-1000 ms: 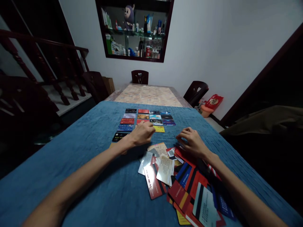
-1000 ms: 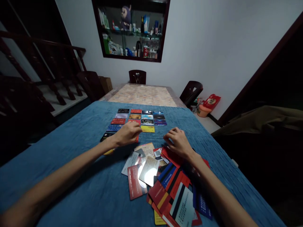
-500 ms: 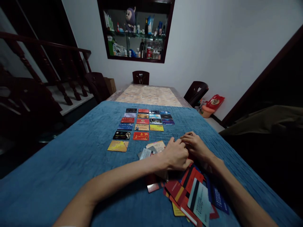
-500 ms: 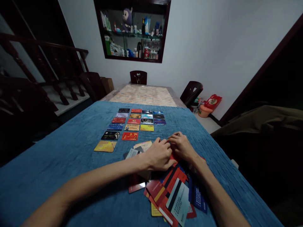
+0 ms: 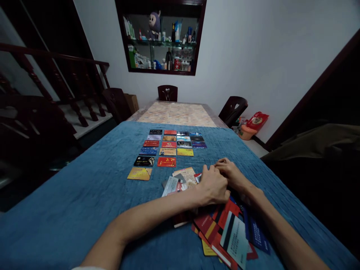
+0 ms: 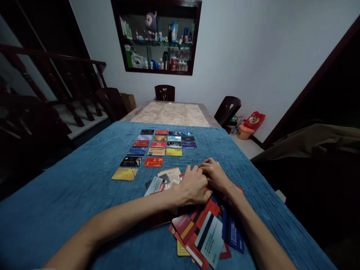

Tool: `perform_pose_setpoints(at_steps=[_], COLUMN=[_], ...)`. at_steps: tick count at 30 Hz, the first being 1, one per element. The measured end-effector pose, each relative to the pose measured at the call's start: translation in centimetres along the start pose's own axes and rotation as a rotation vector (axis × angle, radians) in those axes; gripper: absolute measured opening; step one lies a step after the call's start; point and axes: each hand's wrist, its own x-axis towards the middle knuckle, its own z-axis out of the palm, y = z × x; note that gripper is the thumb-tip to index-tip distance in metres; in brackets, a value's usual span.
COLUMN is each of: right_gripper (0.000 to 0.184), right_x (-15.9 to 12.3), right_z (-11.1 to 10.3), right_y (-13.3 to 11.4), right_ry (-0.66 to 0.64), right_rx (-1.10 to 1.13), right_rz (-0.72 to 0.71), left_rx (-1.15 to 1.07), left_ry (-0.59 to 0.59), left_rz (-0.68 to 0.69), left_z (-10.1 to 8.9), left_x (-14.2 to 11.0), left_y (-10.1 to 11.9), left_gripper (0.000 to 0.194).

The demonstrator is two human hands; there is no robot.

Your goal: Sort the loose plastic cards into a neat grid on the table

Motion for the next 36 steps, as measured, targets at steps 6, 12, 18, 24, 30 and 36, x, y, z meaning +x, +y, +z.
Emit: perform_pose_setpoints(at_steps=[6, 12, 18, 24, 30, 36], right_gripper=[0.03, 0.04, 0.046, 0.035, 0.026, 0.023], right_x=[0.0, 0.0, 0.1, 0.3, 0.4, 0.6], right_z=[0.6, 1.1, 1.4, 1.4, 1.7, 2.0], right_y=[0.3, 0.4, 0.2, -0.4, -1.1, -1.8], right_ry=[0.019, 0.027, 0.025, 0.04, 0.116, 0.221], right_rx=[0.069, 0.092, 0.057, 0.07, 0.089, 0.042], right_rz=[0.023, 0.021, 0.015, 0.001, -0.013, 0.04], left_rx=[0.012, 0.048, 0.093, 0.035, 0.026, -0.081], left_ry=[-0.008, -0.039, -0.036, 0.096, 0.191, 0.212], left_rz=[0.016, 0.087, 0.144, 0.207, 0.17, 0.073], left_z=[-0.2, -0.2, -0.7, 0.2, 0.8, 0.4], left_x=[0.0, -0.9, -3.1, -5.5, -6.7, -6.9], left_y=[-0.4, -1.1, -2.9, -5.4, -7.3, -8.7], left_gripper=[0.03, 0.025, 0.024, 0.011, 0.009, 0.014])
